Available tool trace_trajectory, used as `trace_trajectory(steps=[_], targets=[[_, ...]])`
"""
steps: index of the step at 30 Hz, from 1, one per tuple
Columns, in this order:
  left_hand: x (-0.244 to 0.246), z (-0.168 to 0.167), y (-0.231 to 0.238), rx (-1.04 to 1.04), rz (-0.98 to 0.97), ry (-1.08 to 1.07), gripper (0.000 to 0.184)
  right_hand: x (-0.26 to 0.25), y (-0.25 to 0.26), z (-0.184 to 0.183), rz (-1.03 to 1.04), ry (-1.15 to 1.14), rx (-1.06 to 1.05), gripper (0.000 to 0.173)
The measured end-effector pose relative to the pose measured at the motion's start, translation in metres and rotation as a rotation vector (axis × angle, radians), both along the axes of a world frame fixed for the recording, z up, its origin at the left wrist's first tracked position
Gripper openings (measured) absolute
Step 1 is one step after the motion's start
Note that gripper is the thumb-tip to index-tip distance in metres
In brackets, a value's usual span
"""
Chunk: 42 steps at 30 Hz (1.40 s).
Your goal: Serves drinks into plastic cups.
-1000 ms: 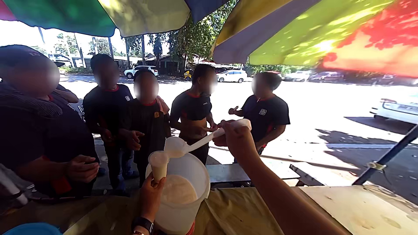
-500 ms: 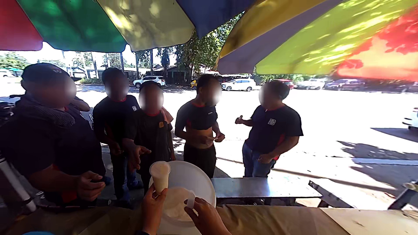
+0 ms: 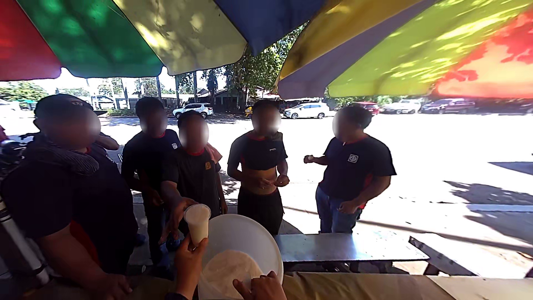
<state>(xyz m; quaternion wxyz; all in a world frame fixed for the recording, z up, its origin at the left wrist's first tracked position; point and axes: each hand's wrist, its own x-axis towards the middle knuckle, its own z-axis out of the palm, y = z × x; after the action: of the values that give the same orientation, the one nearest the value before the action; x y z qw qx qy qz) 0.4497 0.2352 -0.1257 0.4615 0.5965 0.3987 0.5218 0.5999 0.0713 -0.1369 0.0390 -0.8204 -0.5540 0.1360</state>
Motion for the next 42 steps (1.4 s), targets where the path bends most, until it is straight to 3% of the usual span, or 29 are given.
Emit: trace_trajectory(steps=[3,6,9,13,18,25,27,32,35,37,39,42], targets=[[-0.005,0.017,0.001,-0.055,0.018,0.045,0.049,0.0,0.0,-0.006,-0.005,-0.019,0.046,0.097],[-0.005,0.009,0.013,0.001,0.062,0.069,0.044,0.001,0.0,-0.01,-0.014,-0.007,0.119,0.092],[-0.007,0.046,-0.006,-0.1,0.084,0.062,0.044,-0.001,-0.002,-0.01,-0.015,-0.014,0.161,0.09],[-0.007,0.014,0.025,0.017,0.111,0.116,0.044,-0.001,-0.002,-0.008,-0.028,0.003,0.098,0.093],[-0.006,0.055,0.022,-0.065,0.106,0.081,0.051,-0.003,-0.005,-0.005,-0.03,0.019,0.086,0.095],[-0.009,0.066,0.047,-0.045,0.027,0.111,0.057,0.0,-0.002,-0.01,-0.038,0.021,0.069,0.093],[-0.019,0.057,0.046,-0.093,-0.011,0.082,0.068,0.002,0.0,0.001,-0.034,0.047,0.009,0.091],[-0.075,0.06,-0.029,-0.089,-0.055,0.049,0.057,0.002,-0.01,0.017,0.004,0.166,0.097,0.069],[-0.131,0.041,-0.078,0.066,-0.088,0.084,0.047,0.011,-0.018,0.018,-0.068,0.49,0.368,0.049],[-0.169,0.017,-0.109,0.105,-0.109,0.092,0.041,0.015,-0.028,0.03,-0.202,0.714,0.55,0.047],[-0.21,-0.014,-0.142,0.017,-0.209,0.144,0.035,0.007,-0.049,0.057,-0.221,0.782,0.718,0.043],[-0.268,-0.055,-0.202,-0.255,-0.567,0.282,0.028,-0.024,-0.118,0.098,-0.01,0.834,0.775,0.043]])
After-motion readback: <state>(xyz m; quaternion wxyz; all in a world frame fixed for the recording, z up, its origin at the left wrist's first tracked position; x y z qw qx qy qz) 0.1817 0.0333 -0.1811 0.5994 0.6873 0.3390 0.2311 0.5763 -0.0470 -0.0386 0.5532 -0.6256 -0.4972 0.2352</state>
